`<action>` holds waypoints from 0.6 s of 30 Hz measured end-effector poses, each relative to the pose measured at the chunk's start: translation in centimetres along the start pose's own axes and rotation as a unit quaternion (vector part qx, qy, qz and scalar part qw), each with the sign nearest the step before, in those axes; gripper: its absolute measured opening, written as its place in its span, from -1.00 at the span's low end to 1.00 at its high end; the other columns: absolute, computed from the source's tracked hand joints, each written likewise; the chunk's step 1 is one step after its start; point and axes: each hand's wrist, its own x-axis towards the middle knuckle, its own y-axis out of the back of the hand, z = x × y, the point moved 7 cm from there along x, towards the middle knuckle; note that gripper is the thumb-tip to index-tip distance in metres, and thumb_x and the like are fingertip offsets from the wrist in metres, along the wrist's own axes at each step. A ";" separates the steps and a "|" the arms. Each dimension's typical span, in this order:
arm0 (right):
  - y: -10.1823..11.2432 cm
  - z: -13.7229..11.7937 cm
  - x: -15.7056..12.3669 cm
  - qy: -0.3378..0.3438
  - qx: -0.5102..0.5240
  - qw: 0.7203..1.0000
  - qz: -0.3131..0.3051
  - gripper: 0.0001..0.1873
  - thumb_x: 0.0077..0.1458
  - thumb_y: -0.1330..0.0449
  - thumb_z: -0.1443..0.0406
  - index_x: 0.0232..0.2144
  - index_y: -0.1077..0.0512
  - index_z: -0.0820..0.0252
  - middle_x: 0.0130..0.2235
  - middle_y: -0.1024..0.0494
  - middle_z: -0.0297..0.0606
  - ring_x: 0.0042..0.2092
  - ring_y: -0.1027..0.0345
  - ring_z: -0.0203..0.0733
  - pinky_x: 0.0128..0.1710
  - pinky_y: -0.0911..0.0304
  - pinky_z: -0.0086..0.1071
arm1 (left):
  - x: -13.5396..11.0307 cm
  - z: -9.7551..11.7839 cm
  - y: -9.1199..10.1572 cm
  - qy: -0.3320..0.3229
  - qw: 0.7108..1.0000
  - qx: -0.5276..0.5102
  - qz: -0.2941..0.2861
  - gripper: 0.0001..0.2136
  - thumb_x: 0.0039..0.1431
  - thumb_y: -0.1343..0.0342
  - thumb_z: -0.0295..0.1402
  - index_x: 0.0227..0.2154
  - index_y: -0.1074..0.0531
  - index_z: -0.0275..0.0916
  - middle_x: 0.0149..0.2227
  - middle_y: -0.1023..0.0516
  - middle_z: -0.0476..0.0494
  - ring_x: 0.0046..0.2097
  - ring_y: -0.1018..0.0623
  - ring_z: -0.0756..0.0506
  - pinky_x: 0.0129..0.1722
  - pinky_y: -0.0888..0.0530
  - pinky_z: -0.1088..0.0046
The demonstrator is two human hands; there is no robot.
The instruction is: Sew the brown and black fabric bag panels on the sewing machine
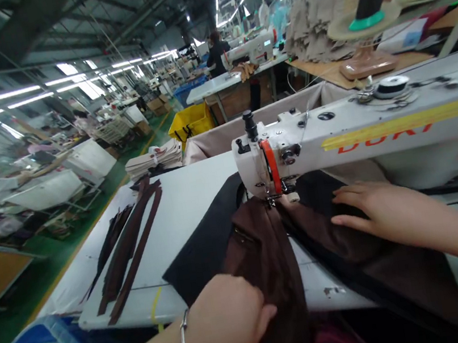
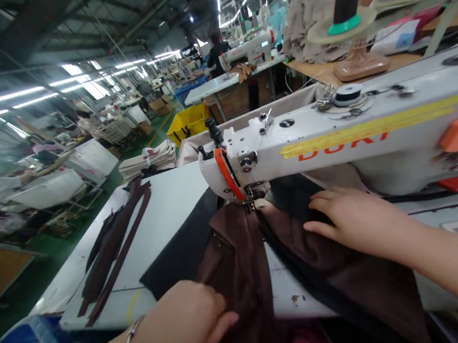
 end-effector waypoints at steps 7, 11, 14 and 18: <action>1.6 -2.1 -3.4 0.001 -0.021 1.000 0.019 -0.68 0.31 -0.03 0.14 -0.03 -0.49 0.04 0.04 -0.53 -0.24 0.06 -0.39 -0.09 0.18 -0.22 -0.11 | 8.7 -1.1 1.8 -0.112 0.961 -0.078 0.242 -0.71 0.42 0.10 -0.38 0.06 -0.43 -0.31 0.17 -0.45 -0.24 0.20 -0.42 -0.12 0.25 -0.36 0.27; 1.7 4.5 -6.5 -0.188 -0.071 0.979 0.044 -0.46 0.24 -0.03 -0.03 0.03 -0.43 0.24 0.00 -0.52 0.00 0.01 -0.40 0.15 0.13 -0.22 0.07 | 11.0 -0.8 -0.4 -0.054 0.964 -0.092 0.245 -0.67 0.41 0.07 -0.35 0.13 -0.38 -0.32 0.14 -0.45 -0.29 0.15 -0.42 -0.23 0.18 -0.39 0.10; 0.6 6.2 -6.8 -0.231 -0.087 0.968 0.049 -0.23 0.12 -0.16 -0.09 0.19 -0.29 0.33 0.10 -0.43 0.14 0.09 -0.35 0.29 0.12 -0.21 0.09 | 11.4 -0.3 -0.1 -0.041 0.963 -0.101 0.245 -0.76 0.37 0.02 -0.38 -0.02 -0.47 -0.28 0.00 -0.50 -0.24 0.09 -0.43 -0.23 0.16 -0.39 0.10; 0.2 6.2 -6.0 -0.303 -0.107 0.942 0.101 -0.30 0.13 -0.19 0.01 0.16 -0.26 0.38 -0.04 -0.50 0.20 -0.10 -0.48 0.24 -0.18 -0.35 -0.06 | 12.5 0.8 1.2 -0.073 0.960 -0.112 0.248 -0.83 0.34 0.00 -0.44 -0.31 -0.49 -0.23 -0.19 -0.51 -0.11 -0.08 -0.51 -0.10 0.01 -0.47 0.34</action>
